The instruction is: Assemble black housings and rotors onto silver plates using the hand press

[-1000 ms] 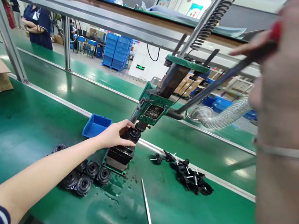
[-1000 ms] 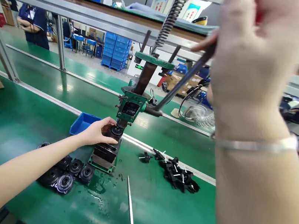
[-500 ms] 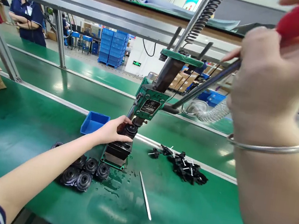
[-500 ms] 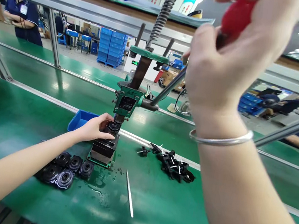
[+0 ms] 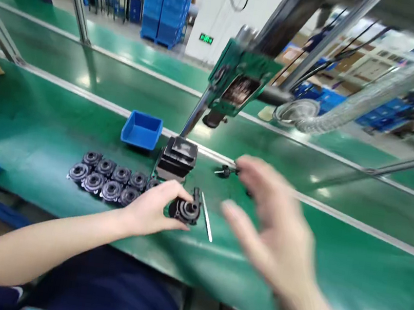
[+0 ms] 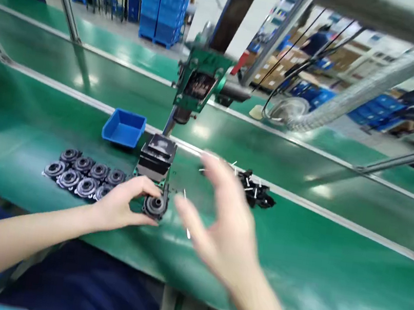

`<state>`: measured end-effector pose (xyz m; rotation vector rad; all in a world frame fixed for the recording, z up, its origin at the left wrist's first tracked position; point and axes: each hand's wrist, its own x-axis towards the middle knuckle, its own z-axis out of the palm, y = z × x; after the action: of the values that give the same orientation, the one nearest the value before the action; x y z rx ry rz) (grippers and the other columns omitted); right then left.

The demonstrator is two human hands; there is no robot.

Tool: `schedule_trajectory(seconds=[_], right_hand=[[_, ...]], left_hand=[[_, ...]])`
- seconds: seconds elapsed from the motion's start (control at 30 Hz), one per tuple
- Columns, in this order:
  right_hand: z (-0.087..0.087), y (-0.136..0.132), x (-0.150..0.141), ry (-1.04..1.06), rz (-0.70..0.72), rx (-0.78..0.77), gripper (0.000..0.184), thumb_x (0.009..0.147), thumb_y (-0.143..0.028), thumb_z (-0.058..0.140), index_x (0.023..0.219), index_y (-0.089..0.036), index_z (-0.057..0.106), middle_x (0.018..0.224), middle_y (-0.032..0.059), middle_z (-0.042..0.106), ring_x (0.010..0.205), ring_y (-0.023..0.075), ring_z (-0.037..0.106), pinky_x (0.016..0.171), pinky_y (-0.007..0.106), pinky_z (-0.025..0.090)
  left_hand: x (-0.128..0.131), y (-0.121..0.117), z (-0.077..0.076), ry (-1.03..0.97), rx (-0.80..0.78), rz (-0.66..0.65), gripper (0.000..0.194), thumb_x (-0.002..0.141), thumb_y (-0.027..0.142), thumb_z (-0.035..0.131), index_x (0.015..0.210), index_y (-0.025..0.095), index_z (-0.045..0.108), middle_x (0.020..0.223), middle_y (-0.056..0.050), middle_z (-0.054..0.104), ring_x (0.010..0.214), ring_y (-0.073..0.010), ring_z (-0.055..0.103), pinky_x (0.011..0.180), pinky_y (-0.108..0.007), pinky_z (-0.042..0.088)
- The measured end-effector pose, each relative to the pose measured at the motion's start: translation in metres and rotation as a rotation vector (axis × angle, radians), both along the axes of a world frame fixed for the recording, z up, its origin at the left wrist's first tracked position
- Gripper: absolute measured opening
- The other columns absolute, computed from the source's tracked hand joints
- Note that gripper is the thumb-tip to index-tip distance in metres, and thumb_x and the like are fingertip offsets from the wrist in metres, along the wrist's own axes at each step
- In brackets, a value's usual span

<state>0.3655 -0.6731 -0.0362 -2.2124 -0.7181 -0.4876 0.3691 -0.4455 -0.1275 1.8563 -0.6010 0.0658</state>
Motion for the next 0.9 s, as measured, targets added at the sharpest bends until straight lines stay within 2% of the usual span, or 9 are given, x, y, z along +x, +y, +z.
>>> schedule_trajectory(seconds=[0.07,0.13,0.17,0.23,0.3,0.43,0.57,0.8,0.9], right_hand=[[-0.071,0.001,-0.03,0.322,0.032,0.026,0.06,0.098,-0.04,0.065,0.153,-0.027,0.042,0.153,0.0112,0.052,0.14,0.0302,0.054,0.118,0.055,0.048],[-0.124,0.003,-0.055,0.551,-0.012,0.135,0.063,0.098,-0.043,0.065,0.154,-0.026,0.041,0.153,0.0128,0.053,0.139,0.0302,0.055,0.118,0.056,0.047],[-0.141,0.005,-0.063,0.619,-0.041,0.197,0.062,0.098,-0.043,0.064,0.153,-0.026,0.042,0.152,0.0127,0.053,0.139,0.0296,0.055,0.119,0.055,0.047],[-0.159,0.009,-0.074,0.682,-0.076,0.298,0.061,0.098,-0.042,0.066,0.153,-0.027,0.044,0.153,0.0114,0.053,0.141,0.0283,0.054,0.121,0.054,0.044],[-0.162,0.013,-0.079,0.707,-0.072,0.374,0.061,0.097,-0.039,0.067,0.153,-0.029,0.044,0.155,0.0094,0.051,0.143,0.0269,0.052,0.123,0.053,0.042],[-0.156,0.018,-0.081,0.76,-0.05,0.5,0.06,0.098,-0.034,0.068,0.153,-0.031,0.044,0.156,0.0079,0.05,0.144,0.0259,0.051,0.124,0.052,0.041],[-0.155,0.019,-0.082,0.769,-0.026,0.54,0.061,0.097,-0.031,0.069,0.153,-0.034,0.045,0.156,0.0066,0.05,0.144,0.0252,0.051,0.123,0.048,0.043],[-0.157,0.017,-0.08,0.747,0.001,0.482,0.06,0.099,-0.029,0.065,0.154,-0.039,0.042,0.157,0.0042,0.049,0.144,0.0234,0.05,0.121,0.045,0.045],[-0.153,0.019,-0.079,0.667,-0.015,0.354,0.061,0.1,-0.031,0.063,0.156,-0.036,0.039,0.156,0.0067,0.05,0.142,0.0246,0.053,0.119,0.048,0.048]], left_hand=[[-0.031,-0.009,-0.033,0.067,0.03,-0.023,0.048,0.072,0.029,0.092,0.111,0.021,0.064,0.109,-0.006,0.068,0.104,-0.0243,0.067,0.096,-0.038,0.054],[-0.046,-0.015,-0.057,0.117,0.033,-0.053,0.05,0.072,0.025,0.092,0.113,0.02,0.064,0.111,-0.008,0.068,0.108,-0.0257,0.067,0.098,-0.04,0.053],[-0.048,-0.016,-0.064,0.125,0.023,-0.074,0.049,0.073,0.024,0.091,0.115,0.02,0.064,0.114,-0.009,0.068,0.113,-0.0261,0.066,0.101,-0.041,0.053],[-0.045,-0.015,-0.07,0.125,0.001,-0.126,0.047,0.077,0.024,0.088,0.117,0.022,0.064,0.12,-0.009,0.068,0.121,-0.0257,0.064,0.106,-0.041,0.05],[-0.039,-0.012,-0.068,0.124,-0.014,-0.159,0.044,0.078,0.023,0.087,0.116,0.022,0.065,0.122,-0.009,0.069,0.122,-0.0246,0.064,0.106,-0.039,0.051],[-0.035,-0.01,-0.063,0.103,-0.029,-0.185,0.042,0.077,0.023,0.088,0.113,0.021,0.067,0.118,-0.009,0.071,0.118,-0.0242,0.067,0.104,-0.037,0.052],[-0.036,-0.009,-0.064,0.071,-0.023,-0.196,0.039,0.078,0.024,0.087,0.112,0.021,0.068,0.117,-0.009,0.072,0.118,-0.0246,0.067,0.106,-0.039,0.052],[-0.035,-0.007,-0.063,0.007,-0.039,-0.182,0.031,0.083,0.028,0.083,0.109,0.02,0.066,0.115,-0.009,0.073,0.116,-0.0236,0.068,0.107,-0.039,0.053],[-0.039,-0.008,-0.068,-0.042,0.013,-0.162,0.033,0.087,0.028,0.079,0.115,0.019,0.064,0.117,-0.01,0.071,0.116,-0.0236,0.067,0.104,-0.038,0.055]])
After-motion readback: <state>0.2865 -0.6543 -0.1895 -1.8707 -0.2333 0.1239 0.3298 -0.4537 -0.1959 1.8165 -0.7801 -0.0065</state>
